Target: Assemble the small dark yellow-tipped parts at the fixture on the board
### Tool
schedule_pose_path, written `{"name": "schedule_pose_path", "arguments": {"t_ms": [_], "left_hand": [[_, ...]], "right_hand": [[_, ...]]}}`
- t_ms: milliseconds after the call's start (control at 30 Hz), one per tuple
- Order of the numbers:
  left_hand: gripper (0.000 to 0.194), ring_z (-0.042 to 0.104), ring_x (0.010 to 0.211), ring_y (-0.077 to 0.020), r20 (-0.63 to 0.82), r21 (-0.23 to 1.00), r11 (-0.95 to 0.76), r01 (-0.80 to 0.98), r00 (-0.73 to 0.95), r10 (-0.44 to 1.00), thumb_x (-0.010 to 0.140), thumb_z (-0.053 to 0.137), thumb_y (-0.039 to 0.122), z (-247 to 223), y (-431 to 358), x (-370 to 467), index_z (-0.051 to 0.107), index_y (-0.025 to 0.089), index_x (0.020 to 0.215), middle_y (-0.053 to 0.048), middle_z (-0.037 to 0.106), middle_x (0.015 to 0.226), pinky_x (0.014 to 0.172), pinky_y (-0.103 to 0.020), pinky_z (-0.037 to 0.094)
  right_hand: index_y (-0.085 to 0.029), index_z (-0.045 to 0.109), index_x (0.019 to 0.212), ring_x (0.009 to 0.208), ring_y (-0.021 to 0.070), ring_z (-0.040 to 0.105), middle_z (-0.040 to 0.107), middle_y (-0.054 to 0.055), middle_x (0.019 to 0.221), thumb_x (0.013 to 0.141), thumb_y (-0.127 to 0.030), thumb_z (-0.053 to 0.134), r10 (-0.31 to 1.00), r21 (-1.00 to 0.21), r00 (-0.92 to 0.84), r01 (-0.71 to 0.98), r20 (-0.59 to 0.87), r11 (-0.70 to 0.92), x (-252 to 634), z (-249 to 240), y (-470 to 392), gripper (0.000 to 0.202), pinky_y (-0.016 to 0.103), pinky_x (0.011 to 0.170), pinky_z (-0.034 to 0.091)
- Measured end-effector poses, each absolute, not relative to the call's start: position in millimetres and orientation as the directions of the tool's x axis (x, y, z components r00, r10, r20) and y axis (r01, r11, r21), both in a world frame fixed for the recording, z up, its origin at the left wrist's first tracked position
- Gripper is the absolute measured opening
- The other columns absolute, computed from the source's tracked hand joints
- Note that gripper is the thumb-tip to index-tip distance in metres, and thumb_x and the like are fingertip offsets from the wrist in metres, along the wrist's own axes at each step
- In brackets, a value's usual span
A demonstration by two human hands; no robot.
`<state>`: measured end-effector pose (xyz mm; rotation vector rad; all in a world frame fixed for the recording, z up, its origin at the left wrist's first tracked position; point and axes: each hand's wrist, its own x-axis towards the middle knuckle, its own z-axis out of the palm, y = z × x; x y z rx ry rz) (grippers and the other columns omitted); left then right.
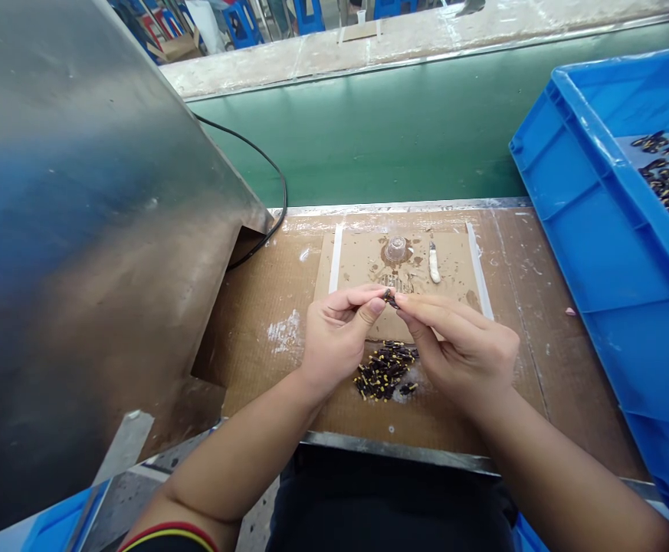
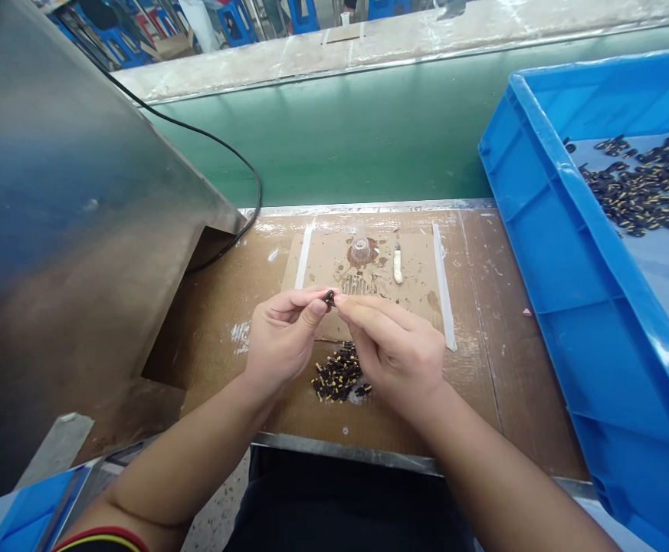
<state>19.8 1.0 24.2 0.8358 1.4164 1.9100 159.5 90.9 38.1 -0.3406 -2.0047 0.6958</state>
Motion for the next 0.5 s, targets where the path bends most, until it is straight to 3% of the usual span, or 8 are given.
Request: {"name": "schedule_pose_path", "arguments": {"t_ms": [167,500], "left_hand": [[0.010,0.076,0.101,-0.0171,0.187,0.971,-0.239,0.003,-0.629,0.754,0.087,0.077,0.021,32.9,1.6,25.2,0.081,0.024,0.095,-0.006,0.080,0.106,0.098,-0.031,0.062],[0.016,0.074,0.108,-0.0189,0.236,0.962,-0.272,0.034,-0.608,0.758,0.089,0.073,0.017,36.7,2.0,30.6,0.081,0.025,0.100,-0.006,0.079,0.113,0.102,-0.035,0.061]], "right_hand": [[-0.023,0.074,0.118,0.099,0.0146,0.075,0.078,0.002,0.113,0.085,0.004,0.072,0.487,-0.576,-0.493,-0.038,0.722,0.816,159.4,37.3,89.1,0.042,0.026,0.090,0.064],[-0.023,0.073,0.119,0.099,0.0163,0.076,0.078,0.003,0.113,0.085,0.004,0.072,0.470,-0.535,-0.470,-0.007,0.747,0.845,160.9,37.5,88.2,0.044,0.028,0.090,0.065]]}}
